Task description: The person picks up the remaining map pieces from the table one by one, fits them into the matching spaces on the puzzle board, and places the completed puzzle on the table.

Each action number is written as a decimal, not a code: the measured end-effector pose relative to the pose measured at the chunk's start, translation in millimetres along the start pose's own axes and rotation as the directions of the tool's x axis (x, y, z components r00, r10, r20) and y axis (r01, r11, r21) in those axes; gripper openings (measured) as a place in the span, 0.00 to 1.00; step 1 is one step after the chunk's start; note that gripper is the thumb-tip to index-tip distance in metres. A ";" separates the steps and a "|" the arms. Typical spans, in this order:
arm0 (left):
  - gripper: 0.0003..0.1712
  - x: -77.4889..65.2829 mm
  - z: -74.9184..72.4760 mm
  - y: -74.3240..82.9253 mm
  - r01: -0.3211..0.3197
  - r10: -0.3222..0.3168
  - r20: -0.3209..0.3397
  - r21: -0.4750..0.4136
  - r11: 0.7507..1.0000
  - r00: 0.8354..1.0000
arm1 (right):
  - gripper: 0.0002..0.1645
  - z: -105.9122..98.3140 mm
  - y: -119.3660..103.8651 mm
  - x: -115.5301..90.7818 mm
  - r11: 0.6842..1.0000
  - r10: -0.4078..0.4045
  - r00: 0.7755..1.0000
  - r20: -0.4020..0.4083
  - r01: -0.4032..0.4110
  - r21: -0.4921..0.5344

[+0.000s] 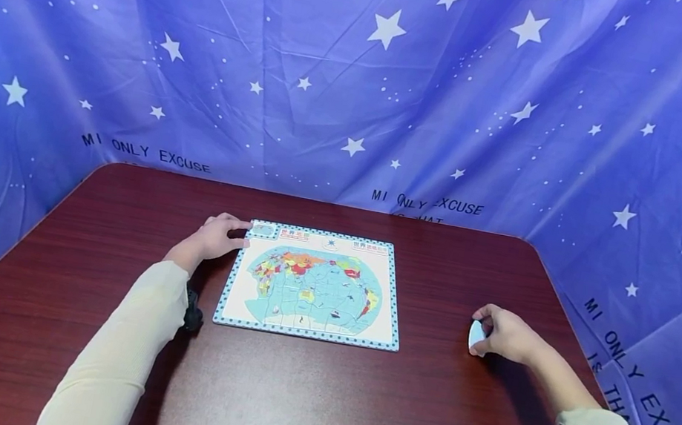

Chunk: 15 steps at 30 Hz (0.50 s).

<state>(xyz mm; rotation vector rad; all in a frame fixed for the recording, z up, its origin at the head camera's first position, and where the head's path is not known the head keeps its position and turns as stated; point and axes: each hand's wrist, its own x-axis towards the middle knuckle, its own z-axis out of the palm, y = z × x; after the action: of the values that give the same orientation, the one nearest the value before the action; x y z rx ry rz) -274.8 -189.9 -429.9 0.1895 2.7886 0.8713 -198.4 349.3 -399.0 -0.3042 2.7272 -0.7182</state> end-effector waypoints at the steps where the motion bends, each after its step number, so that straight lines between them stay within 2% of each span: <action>1: 0.29 0.0 0.0 0.1 0.000 0.000 0.001 0.001 1.000 1.000 | 0.31 -0.4 -0.3 0.5 1.000 -0.005 1.000 -0.005 0.005 0.003; 8: 0.29 0.1 -0.7 0.6 -0.001 0.001 0.012 -0.003 1.000 1.000 | 0.22 -3.7 -3.0 3.3 0.998 -0.025 0.999 -0.025 0.027 0.056; 15: 0.29 0.2 -0.9 0.2 -0.005 0.005 0.010 0.001 1.000 1.000 | 0.18 -8.7 -2.3 3.6 0.991 -0.027 1.000 -0.005 0.028 0.130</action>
<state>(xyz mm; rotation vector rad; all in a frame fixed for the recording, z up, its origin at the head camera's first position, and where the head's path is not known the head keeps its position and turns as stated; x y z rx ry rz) -275.1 -190.1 -429.1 0.2004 2.7802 0.8678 -204.5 350.3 -391.5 -0.3116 2.6687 -0.8995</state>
